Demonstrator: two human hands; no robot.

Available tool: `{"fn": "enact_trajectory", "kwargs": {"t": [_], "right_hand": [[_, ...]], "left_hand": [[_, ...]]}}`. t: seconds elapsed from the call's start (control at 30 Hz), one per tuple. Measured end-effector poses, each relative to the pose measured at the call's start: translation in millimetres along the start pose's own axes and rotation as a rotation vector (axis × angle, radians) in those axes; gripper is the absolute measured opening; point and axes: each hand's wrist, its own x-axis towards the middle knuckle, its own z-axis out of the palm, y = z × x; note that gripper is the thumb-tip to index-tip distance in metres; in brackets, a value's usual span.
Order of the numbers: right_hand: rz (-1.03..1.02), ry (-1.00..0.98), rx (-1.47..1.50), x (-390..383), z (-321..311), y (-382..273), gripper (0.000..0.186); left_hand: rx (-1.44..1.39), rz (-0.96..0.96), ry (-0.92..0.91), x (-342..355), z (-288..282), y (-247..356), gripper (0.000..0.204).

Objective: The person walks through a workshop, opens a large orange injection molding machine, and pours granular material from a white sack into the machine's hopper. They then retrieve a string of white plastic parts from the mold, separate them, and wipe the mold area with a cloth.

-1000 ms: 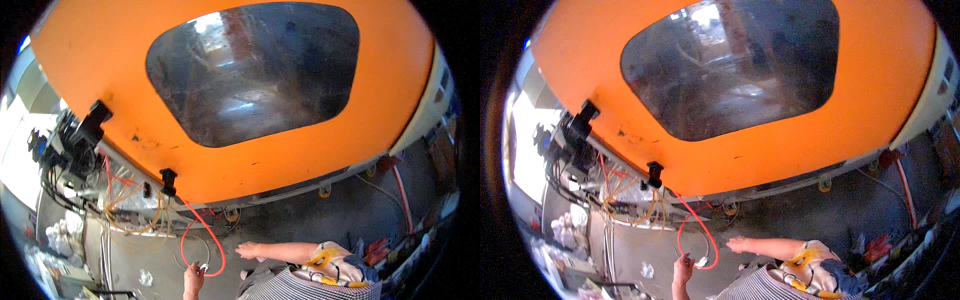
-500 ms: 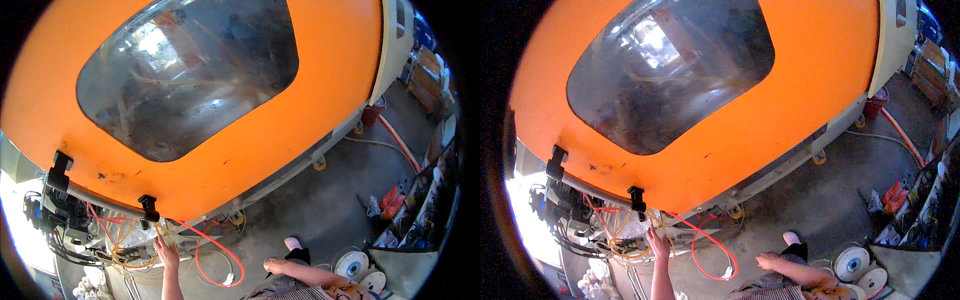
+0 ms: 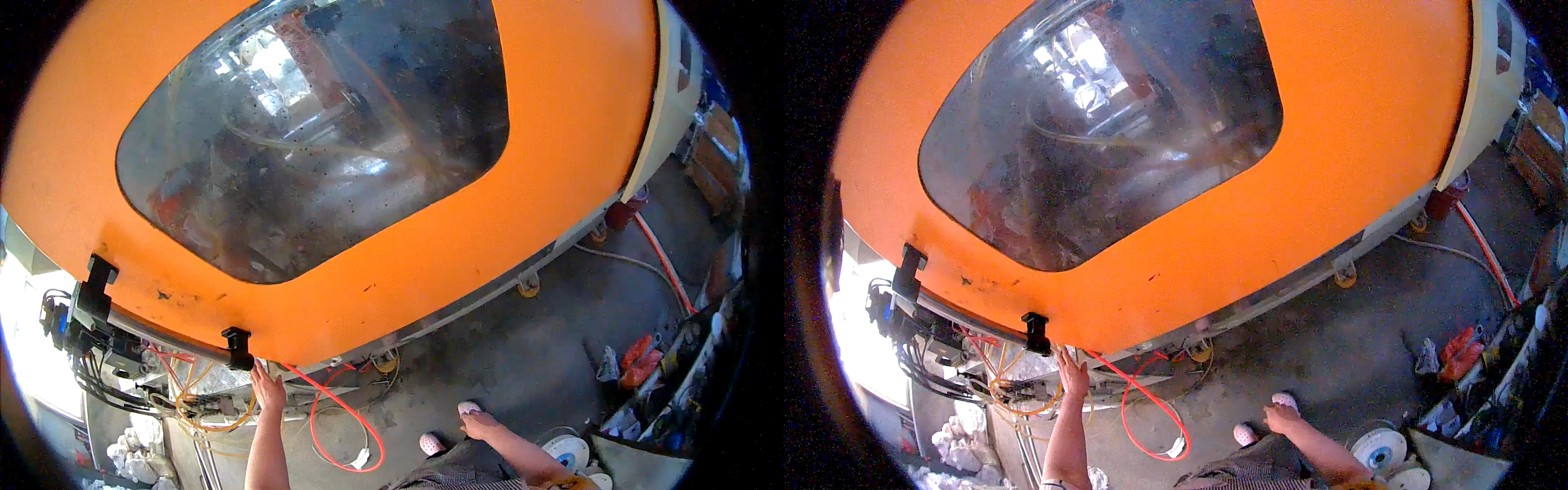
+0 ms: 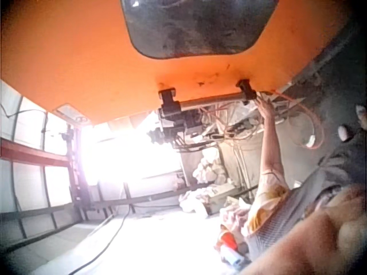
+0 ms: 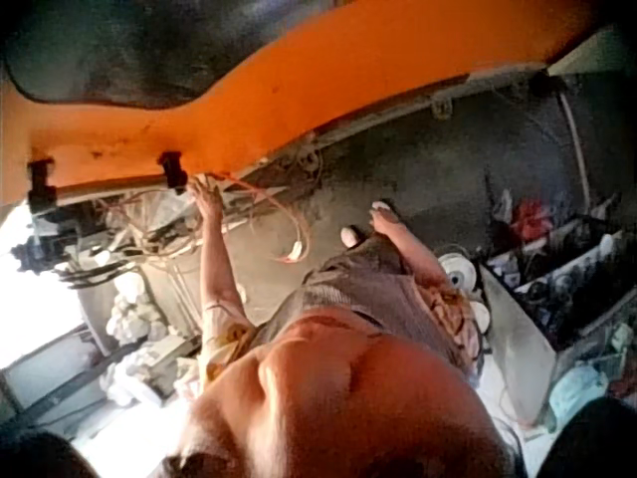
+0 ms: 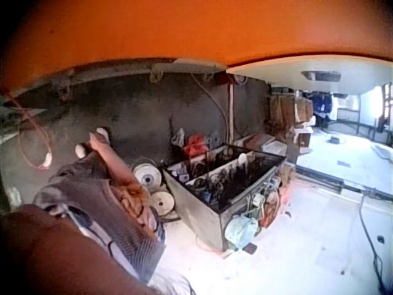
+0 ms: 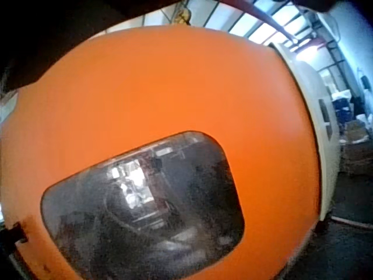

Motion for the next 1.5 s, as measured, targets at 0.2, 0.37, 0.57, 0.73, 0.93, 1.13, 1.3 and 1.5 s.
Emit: {"fn": "enact_trajectory", "kwargs": {"t": [0.2,0.37,0.57,0.73,0.93,1.13,1.3,1.5], "right_hand": [[0.069,-0.053,0.023,0,1,2,0.039],[-0.101,0.0,-0.005,10,33,6,0.036],[-0.126,0.041,0.037,21,56,8,0.036],[-0.085,0.011,0.067,17,30,8,0.035],[0.051,-0.145,0.062,13,-6,-4,0.038],[0.025,-0.07,0.012,18,8,2,0.039],[0.036,-0.131,0.027,19,13,2,0.039],[0.088,-0.145,0.029,15,7,-2,0.036]], "left_hand": [[0.072,-0.107,-0.027,7,-13,24,0.077],[0.174,-0.14,-0.044,5,-25,23,0.076],[0.277,-0.092,-0.058,15,-21,16,0.065],[0.306,-0.04,-0.041,19,-20,11,0.06],[0.282,-0.053,-0.021,16,-21,19,0.066],[0.198,-0.175,-0.164,21,-34,34,0.067],[0.142,-0.184,-0.13,16,-33,22,0.066],[0.129,-0.022,0.02,28,-4,-20,0.056]]}}
